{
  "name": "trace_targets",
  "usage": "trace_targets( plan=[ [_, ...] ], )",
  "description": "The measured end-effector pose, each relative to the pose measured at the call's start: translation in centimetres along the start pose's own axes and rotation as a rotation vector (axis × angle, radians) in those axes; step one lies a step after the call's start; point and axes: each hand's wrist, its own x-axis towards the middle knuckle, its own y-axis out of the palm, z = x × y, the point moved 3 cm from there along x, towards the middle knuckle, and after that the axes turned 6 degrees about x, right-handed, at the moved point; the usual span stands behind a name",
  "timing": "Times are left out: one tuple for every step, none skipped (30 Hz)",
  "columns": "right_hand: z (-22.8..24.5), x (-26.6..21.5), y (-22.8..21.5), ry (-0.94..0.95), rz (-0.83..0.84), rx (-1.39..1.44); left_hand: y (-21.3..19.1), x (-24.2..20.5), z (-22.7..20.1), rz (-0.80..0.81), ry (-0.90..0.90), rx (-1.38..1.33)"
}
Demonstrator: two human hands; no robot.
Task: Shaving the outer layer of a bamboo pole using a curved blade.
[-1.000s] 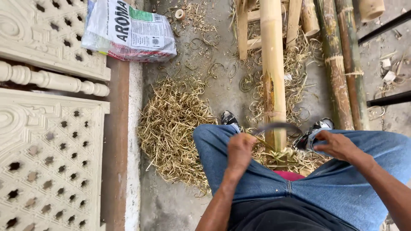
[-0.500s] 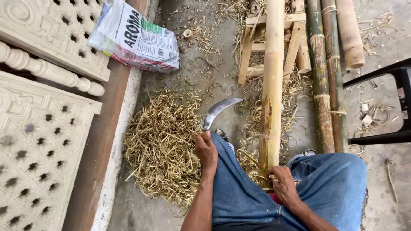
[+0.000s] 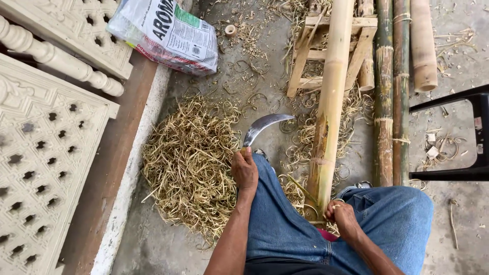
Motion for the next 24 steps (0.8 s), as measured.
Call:
trace_targets(
  plan=[
    [0.2,-0.7,0.0,0.056,0.0,-0.078,-0.4,0.0,0.0,-0.001,-0.012,-0.008],
    [1.1,-1.5,0.1,0.055,0.003,-0.082,-0.5,0.3,0.1,-0.004,-0.015,-0.01],
    [1.4,-2.9,0.0,0.18,-0.003,-0.111,-0.6,0.3,0.3,-0.013,-0.017,-0.031],
    [1.7,-4.2,-0.1,0.306,-0.008,-0.14,-0.7,0.3,0.6,-0.022,-0.019,-0.052],
    [3.0,-5.4,0.0,0.31,-0.012,-0.144,-0.4,0.4,1.0,-0.018,-0.024,-0.054],
    [4.3,-6.5,0.0,0.322,-0.023,-0.187,-0.1,0.6,1.6,-0.012,-0.041,-0.04],
    [5.2,-7.9,0.1,0.34,-0.032,-0.231,0.0,0.4,2.4,-0.004,-0.061,-0.021],
    [5.8,-7.0,-0.4,0.35,-0.033,-0.235,0.9,1.0,2.7,0.0,-0.07,-0.018],
    [5.6,-7.1,-0.8,0.301,0.021,-0.321,1.0,0.8,3.4,-0.141,0.037,0.032],
    [5.4,-7.1,-1.1,0.251,0.077,-0.405,1.1,0.4,4.0,-0.277,0.15,0.08],
    [5.6,-7.0,-0.6,0.256,0.082,-0.402,0.4,0.4,3.4,-0.277,0.148,0.087],
    [5.6,-7.0,-0.2,0.315,0.075,-0.454,-0.1,0.5,3.2,-0.128,0.028,0.04],
    [5.8,-6.9,0.1,0.37,0.066,-0.507,-0.4,0.5,2.7,0.022,-0.088,-0.011],
    [5.9,-7.5,0.4,0.37,0.068,-0.505,-0.5,0.6,2.8,0.02,-0.088,-0.009],
    [6.1,-8.1,0.6,0.372,0.05,-0.489,-0.5,0.7,2.8,0.022,-0.098,-0.033],
    [6.3,-8.6,0.8,0.375,0.032,-0.472,-0.5,0.8,2.9,0.024,-0.108,-0.058],
    [6.6,-8.3,-1.8,0.377,0.03,-0.473,-0.6,1.0,2.8,0.026,-0.109,-0.058],
    [7.2,-7.8,-3.9,0.211,0.192,-0.645,-0.7,1.1,2.7,0.007,-0.095,-0.065],
    [7.7,-8.0,-6.2,0.047,0.352,-0.811,-0.8,0.9,2.7,-0.004,-0.084,-0.071],
    [10.4,-8.8,-4.5,0.056,0.347,-0.812,-0.4,0.8,3.1,0.006,-0.088,-0.071],
    [13.5,-9.0,-3.0,0.079,0.258,-1.099,-0.1,1.0,3.2,-0.011,-0.073,-0.036],
    [16.6,-9.3,-1.5,0.098,0.159,-1.382,0.2,1.1,3.4,-0.029,-0.057,-0.001],
    [16.9,-8.2,-0.2,0.096,0.161,-1.386,0.1,1.3,3.1,-0.031,-0.061,-0.003],
    [17.5,-7.2,1.2,-0.035,0.16,-1.427,0.2,1.4,3.0,0.003,-0.1,-0.015]
  ],
)
